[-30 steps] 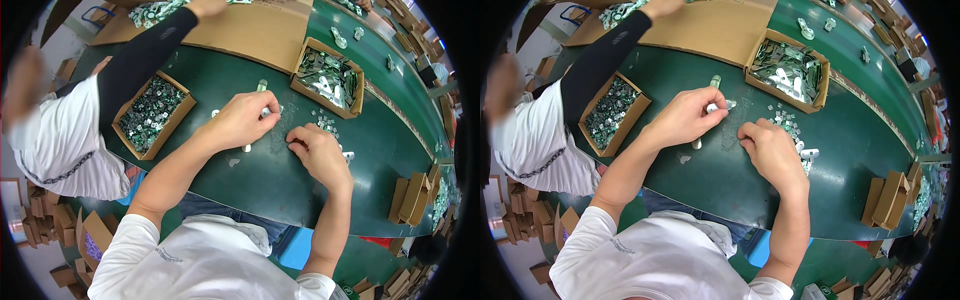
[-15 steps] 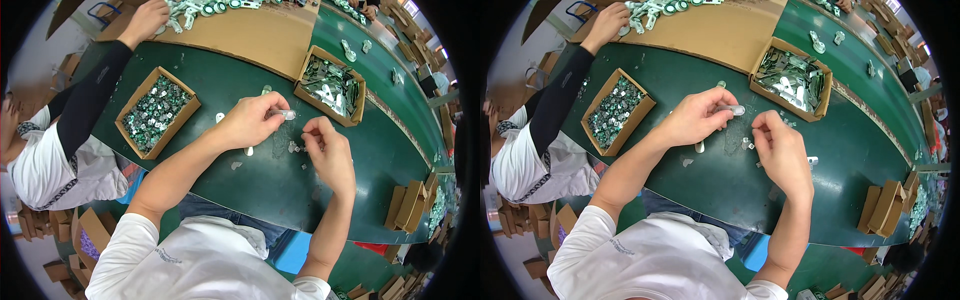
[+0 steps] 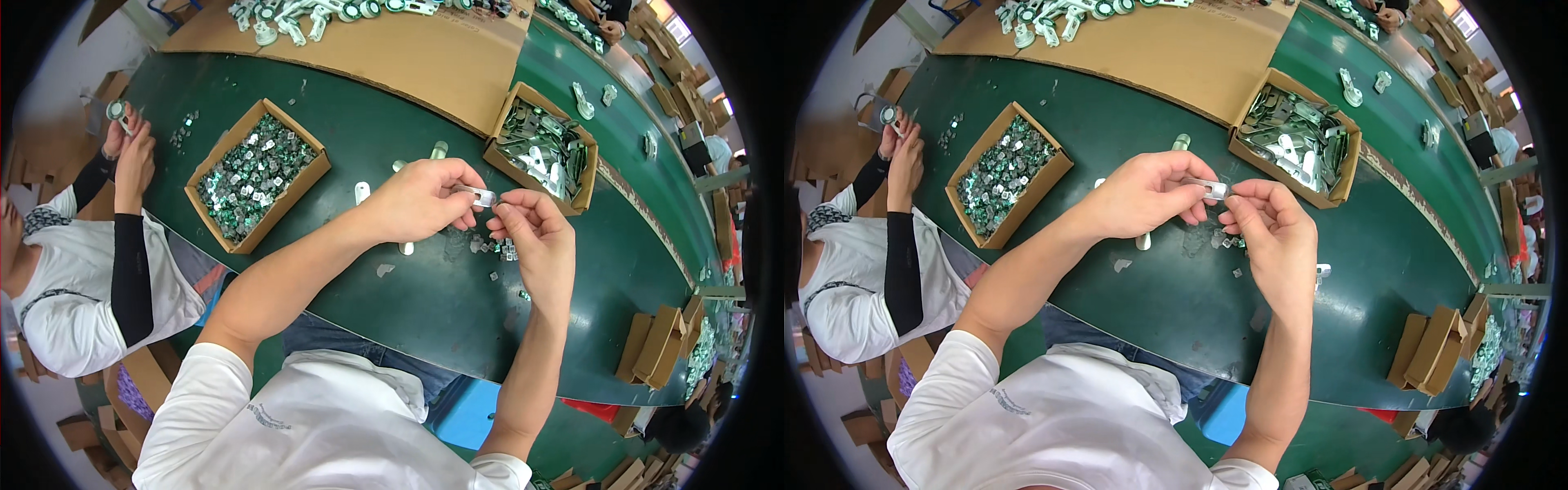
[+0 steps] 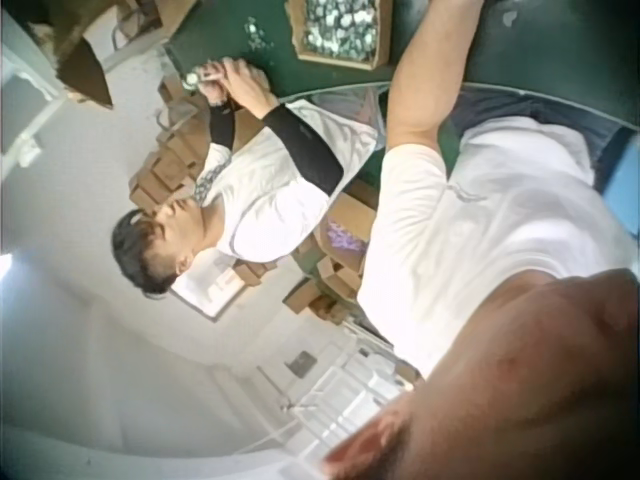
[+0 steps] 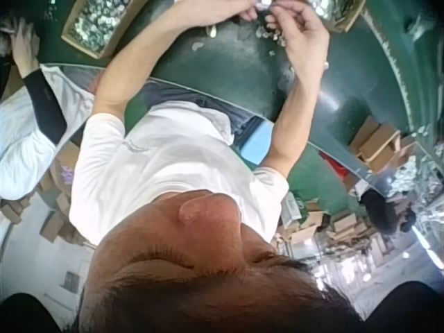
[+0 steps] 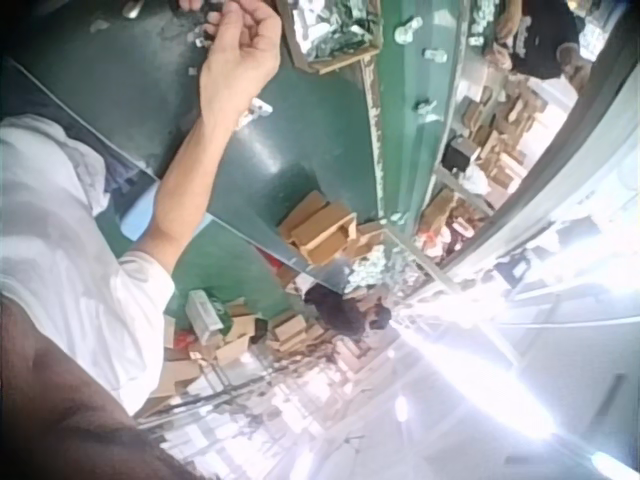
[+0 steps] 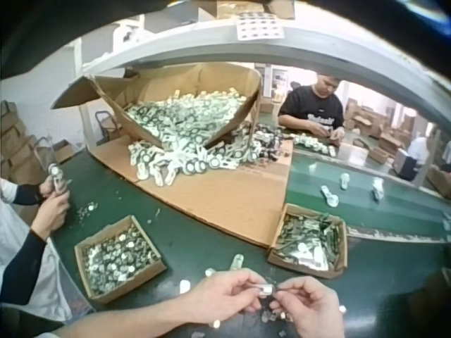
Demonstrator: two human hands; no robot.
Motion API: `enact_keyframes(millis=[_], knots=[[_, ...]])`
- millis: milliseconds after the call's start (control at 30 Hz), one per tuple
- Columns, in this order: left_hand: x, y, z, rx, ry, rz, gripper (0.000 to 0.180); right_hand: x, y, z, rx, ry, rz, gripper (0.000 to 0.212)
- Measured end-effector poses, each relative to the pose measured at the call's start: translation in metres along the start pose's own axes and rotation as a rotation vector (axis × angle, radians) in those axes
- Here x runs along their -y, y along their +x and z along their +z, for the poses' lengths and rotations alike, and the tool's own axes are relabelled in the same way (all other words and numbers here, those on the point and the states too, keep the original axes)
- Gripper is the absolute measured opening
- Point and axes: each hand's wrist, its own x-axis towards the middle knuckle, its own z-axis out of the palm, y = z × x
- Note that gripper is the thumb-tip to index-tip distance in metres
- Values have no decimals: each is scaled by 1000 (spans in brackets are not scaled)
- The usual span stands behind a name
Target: Assembling small electronic components by hand on an industrial assembly line.
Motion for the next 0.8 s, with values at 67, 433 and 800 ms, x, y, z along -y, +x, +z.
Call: enact_keyframes(millis=[67,433,800], knots=[[-1,-1,0,4,-5,-7,21,-1,0,3,-19,3,-3,12],[8,0,4,70,-98,-11,28,-20,1,13,-63,-201,-135,16],[4,1,-2,55,-312,-92,26,-2,7,-1,-142,-115,-75,19]])
